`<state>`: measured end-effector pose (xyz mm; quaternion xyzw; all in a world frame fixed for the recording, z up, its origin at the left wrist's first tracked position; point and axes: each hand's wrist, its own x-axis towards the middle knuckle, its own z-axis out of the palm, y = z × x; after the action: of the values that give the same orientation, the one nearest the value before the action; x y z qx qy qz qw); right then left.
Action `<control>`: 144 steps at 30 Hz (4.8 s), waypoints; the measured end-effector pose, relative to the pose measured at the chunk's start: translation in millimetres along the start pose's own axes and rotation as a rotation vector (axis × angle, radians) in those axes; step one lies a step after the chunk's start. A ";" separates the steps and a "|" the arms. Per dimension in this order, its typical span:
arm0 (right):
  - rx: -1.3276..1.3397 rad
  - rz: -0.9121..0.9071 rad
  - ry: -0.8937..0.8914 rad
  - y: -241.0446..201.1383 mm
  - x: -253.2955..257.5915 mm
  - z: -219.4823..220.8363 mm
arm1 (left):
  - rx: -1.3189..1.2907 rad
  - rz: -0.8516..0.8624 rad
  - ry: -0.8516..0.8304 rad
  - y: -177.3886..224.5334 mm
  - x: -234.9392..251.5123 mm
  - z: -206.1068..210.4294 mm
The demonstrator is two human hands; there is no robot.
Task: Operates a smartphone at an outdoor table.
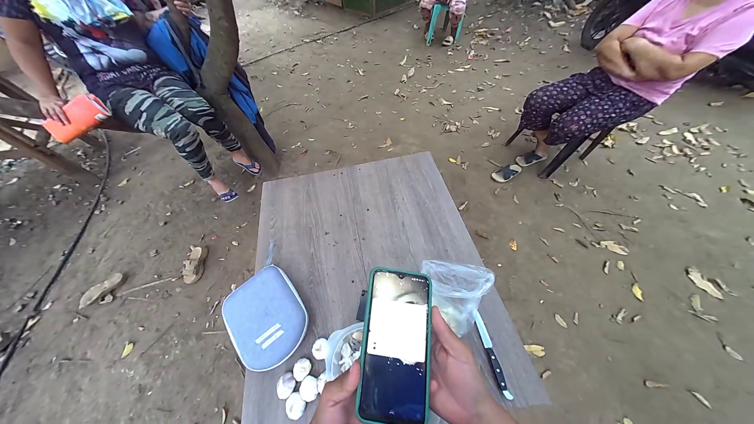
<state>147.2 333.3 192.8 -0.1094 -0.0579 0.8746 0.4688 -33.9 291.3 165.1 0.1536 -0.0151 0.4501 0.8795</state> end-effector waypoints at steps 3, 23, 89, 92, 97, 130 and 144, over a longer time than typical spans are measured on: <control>-0.001 0.005 0.001 0.4 -0.5 -0.3 | 0.000 0.010 0.000 -1.1 -0.3 0.2; 0.033 0.005 -0.009 3.4 1.0 -0.2 | 0.000 0.005 -0.021 -0.9 -0.8 -1.0; -0.432 -0.088 0.055 -0.1 -12.5 4.8 | 0.022 -0.031 0.036 -9.2 -0.2 9.1; -0.758 -0.144 -0.093 -6.6 -15.0 -4.8 | 0.001 -0.006 0.057 -7.7 1.1 11.4; -1.046 -0.134 -0.275 -12.3 -23.3 -10.7 | -0.015 0.040 0.100 -2.7 2.0 14.6; -1.371 -0.499 -0.072 -8.5 -14.3 -111.6 | 0.469 0.077 0.138 -6.5 13.2 -91.9; -1.230 -0.684 -0.116 85.8 -35.2 -184.4 | 0.455 0.111 0.032 -44.8 -57.5 -154.9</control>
<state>142.1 256.2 1.4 -0.2836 -0.5977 0.4913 0.5665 -49.7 265.5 -3.4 0.3395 0.0924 0.4922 0.7962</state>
